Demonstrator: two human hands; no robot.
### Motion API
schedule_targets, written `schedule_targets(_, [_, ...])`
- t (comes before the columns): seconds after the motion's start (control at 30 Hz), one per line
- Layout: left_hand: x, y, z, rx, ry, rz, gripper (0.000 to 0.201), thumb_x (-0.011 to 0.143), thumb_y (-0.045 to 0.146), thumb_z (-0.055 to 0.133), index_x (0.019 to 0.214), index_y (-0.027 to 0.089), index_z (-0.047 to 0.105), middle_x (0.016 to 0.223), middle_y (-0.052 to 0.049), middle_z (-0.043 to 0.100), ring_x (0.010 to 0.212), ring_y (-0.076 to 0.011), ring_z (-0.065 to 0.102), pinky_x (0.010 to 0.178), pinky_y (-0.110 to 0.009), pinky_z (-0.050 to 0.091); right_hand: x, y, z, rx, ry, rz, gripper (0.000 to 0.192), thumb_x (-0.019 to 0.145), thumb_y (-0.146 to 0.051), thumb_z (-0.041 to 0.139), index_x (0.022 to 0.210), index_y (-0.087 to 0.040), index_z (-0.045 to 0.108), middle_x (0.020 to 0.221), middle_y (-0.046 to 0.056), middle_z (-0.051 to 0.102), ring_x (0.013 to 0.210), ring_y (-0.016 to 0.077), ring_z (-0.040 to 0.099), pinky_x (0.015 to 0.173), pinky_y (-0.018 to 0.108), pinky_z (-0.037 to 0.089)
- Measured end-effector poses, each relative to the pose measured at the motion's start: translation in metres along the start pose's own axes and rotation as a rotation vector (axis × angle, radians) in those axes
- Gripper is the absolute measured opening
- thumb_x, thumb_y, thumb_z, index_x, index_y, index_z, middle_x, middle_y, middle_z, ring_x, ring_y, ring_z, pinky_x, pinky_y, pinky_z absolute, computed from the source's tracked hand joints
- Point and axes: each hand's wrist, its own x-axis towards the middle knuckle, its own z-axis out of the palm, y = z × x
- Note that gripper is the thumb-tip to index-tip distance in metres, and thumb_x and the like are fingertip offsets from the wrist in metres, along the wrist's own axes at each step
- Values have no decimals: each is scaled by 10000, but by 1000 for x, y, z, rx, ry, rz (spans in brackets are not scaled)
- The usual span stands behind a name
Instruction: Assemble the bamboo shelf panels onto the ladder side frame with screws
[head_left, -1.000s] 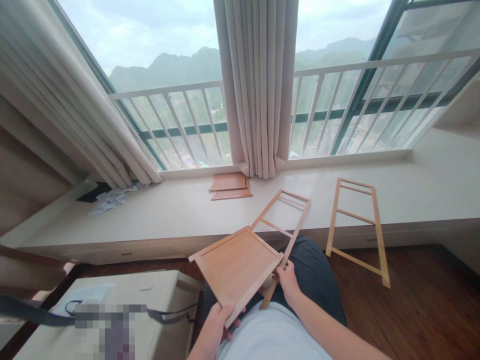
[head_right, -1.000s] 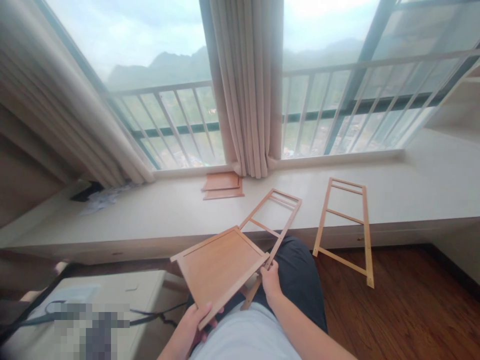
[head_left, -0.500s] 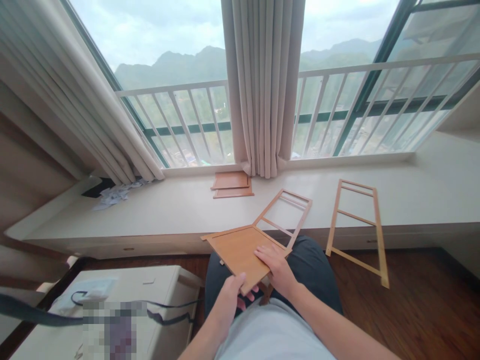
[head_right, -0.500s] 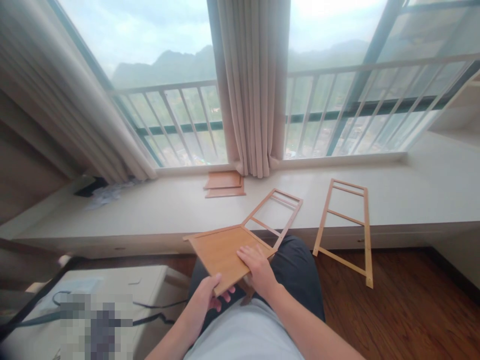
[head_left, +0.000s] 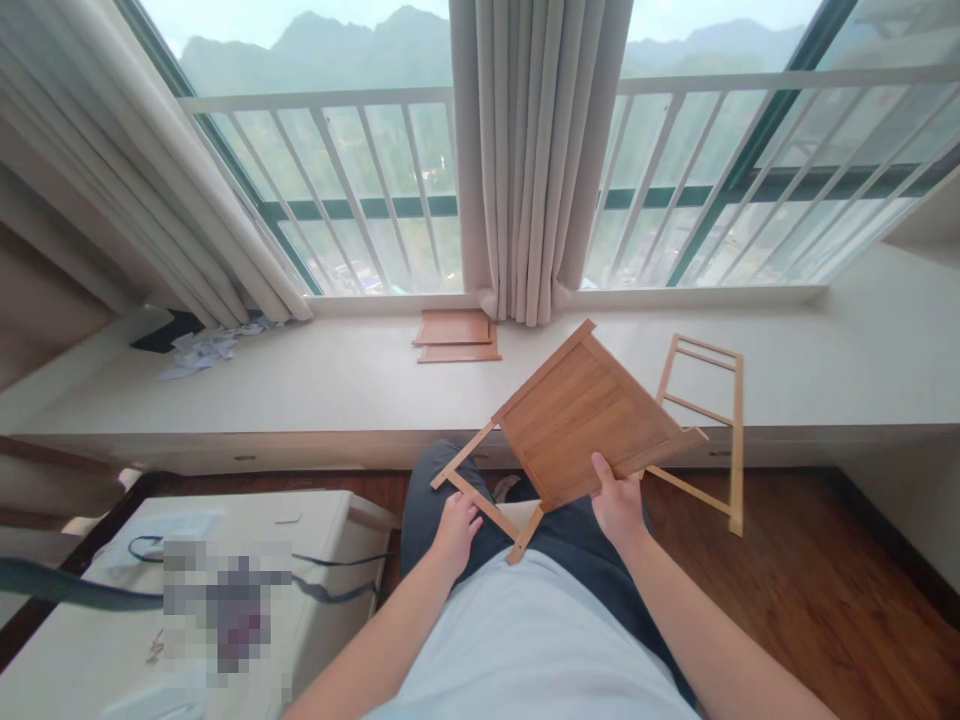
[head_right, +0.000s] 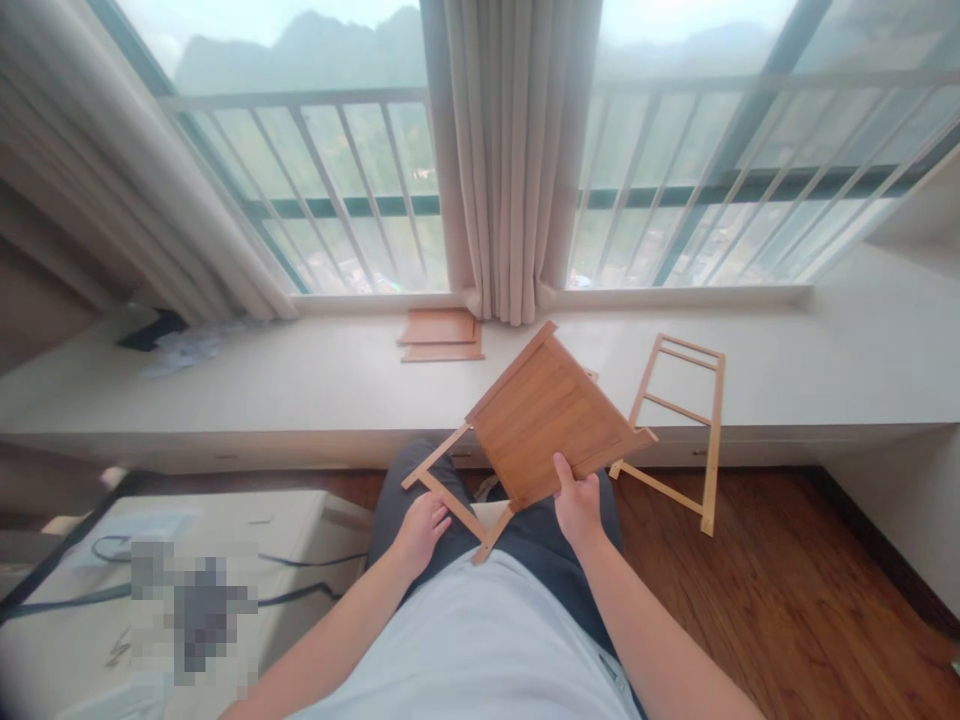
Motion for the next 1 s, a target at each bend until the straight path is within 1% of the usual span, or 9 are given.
schedule_targets(0.07, [4, 3, 7, -79, -71, -57, 116, 939, 225, 590, 1034, 165, 559, 1066, -125, 698, 928, -194, 697, 854, -319, 512, -7, 1, -1, 45, 3, 35, 436, 681, -369, 875, 1033, -199, 683, 1112, 97, 739, 1155, 297, 673, 943, 429, 599])
schedule_targets(0.13, [7, 8, 12, -155, -98, -20, 177, 965, 251, 561, 1120, 166, 542, 992, -111, 699, 853, -200, 709, 805, -331, 532, -11, 2, -2, 80, 0, 79, 462, 678, -357, 882, 1058, -198, 674, 1112, 80, 740, 1137, 282, 684, 908, 404, 618])
schedule_targets(0.2, [5, 16, 16, -200, -140, 106, 259, 979, 305, 560, 1204, 180, 530, 905, -68, 681, 790, -191, 699, 749, -324, 542, -14, 2, -3, 123, 5, 116, 470, 683, -346, 887, 1080, -213, 674, 1121, 51, 743, 1125, 258, 693, 887, 371, 631])
schedule_targets(0.27, [-1, 32, 19, -226, -238, 257, 328, 964, 375, 602, 1225, 186, 537, 819, -23, 643, 724, -171, 666, 709, -317, 552, -16, 1, -1, 179, 5, 147, 474, 700, -331, 883, 1116, -238, 675, 1131, 16, 747, 1120, 230, 698, 881, 338, 637])
schedule_targets(0.4, [-33, 82, 29, -248, -436, 505, 392, 902, 481, 686, 1152, 206, 560, 714, 36, 549, 601, -124, 547, 561, -262, 529, -22, -5, 15, 285, -29, 218, 460, 739, -322, 859, 1155, -264, 673, 1130, -19, 755, 1137, 205, 697, 888, 309, 640])
schedule_targets(0.57, [-89, 150, 40, -159, -482, 684, 367, 889, 518, 700, 1061, 227, 558, 650, 85, 391, 452, -57, 332, 340, -127, 288, -30, -13, 46, 312, -113, 240, 342, 800, -364, 799, 1101, -251, 681, 1132, 12, 763, 1202, 224, 673, 932, 346, 633])
schedule_targets(0.7, [-128, 188, 46, 50, -548, 771, 362, 909, 529, 680, 1050, 215, 568, 646, 82, 403, 423, -45, 312, 316, -110, 251, -28, -29, 61, 289, -117, 181, 429, 772, -415, 813, 1153, -277, 669, 1180, 24, 749, 1215, 266, 666, 886, 396, 649])
schedule_targets(0.83, [-146, 200, 54, 205, -592, 802, 357, 901, 524, 690, 1020, 208, 571, 617, 88, 390, 415, -39, 287, 319, -101, 208, -17, -46, 56, 285, -122, 52, 544, 700, -477, 859, 1188, -322, 672, 1232, 35, 729, 1244, 282, 642, 877, 386, 635])
schedule_targets(1.0, [-142, 182, 61, 236, -585, 804, 343, 894, 513, 695, 927, 218, 523, 575, 102, 353, 409, -40, 255, 343, -117, 207, 1, -55, 26, 157, -107, -102, 658, 580, -445, 926, 1172, -273, 694, 1070, 58, 767, 1105, 275, 682, 859, 386, 614])
